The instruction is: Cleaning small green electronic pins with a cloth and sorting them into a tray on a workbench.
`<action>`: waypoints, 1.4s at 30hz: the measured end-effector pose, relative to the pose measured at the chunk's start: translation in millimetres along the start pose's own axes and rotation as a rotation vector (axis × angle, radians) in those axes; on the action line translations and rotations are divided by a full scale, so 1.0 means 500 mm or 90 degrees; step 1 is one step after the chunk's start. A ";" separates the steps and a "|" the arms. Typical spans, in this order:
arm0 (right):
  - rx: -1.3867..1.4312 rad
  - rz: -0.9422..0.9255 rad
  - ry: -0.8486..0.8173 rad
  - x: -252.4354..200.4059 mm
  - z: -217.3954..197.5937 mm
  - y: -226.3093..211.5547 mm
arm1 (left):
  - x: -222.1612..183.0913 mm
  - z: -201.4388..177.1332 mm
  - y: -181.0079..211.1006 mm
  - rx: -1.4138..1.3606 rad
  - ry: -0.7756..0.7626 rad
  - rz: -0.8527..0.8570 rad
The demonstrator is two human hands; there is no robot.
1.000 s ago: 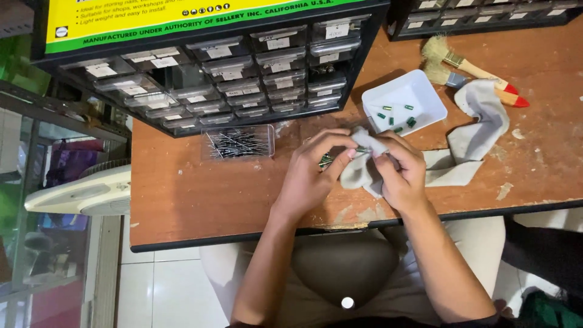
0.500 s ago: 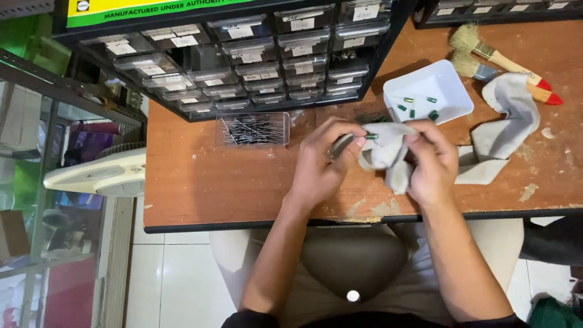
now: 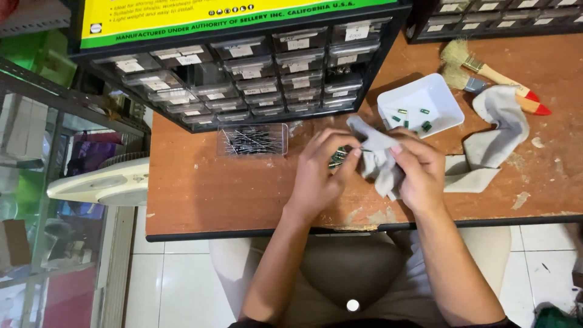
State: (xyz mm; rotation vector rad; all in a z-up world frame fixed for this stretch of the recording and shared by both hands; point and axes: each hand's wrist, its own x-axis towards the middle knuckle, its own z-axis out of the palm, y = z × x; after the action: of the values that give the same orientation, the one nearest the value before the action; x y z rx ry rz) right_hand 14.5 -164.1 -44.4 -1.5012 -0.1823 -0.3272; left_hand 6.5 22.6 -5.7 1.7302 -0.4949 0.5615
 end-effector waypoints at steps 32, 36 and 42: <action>-0.092 -0.110 -0.120 0.005 -0.003 -0.026 | 0.002 0.012 0.010 0.065 0.016 0.024; -0.105 -0.144 -0.101 0.008 0.000 -0.044 | 0.003 0.008 0.007 0.063 0.015 0.027; -0.123 -0.179 -0.098 0.002 -0.003 -0.026 | -0.001 0.014 0.004 0.094 0.000 0.045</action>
State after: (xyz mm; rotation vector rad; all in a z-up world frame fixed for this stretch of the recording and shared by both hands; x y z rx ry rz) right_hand 11.2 -166.3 -32.0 -1.6947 -0.4979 -0.4643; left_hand 5.8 15.5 -5.8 1.8587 -0.5263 0.6629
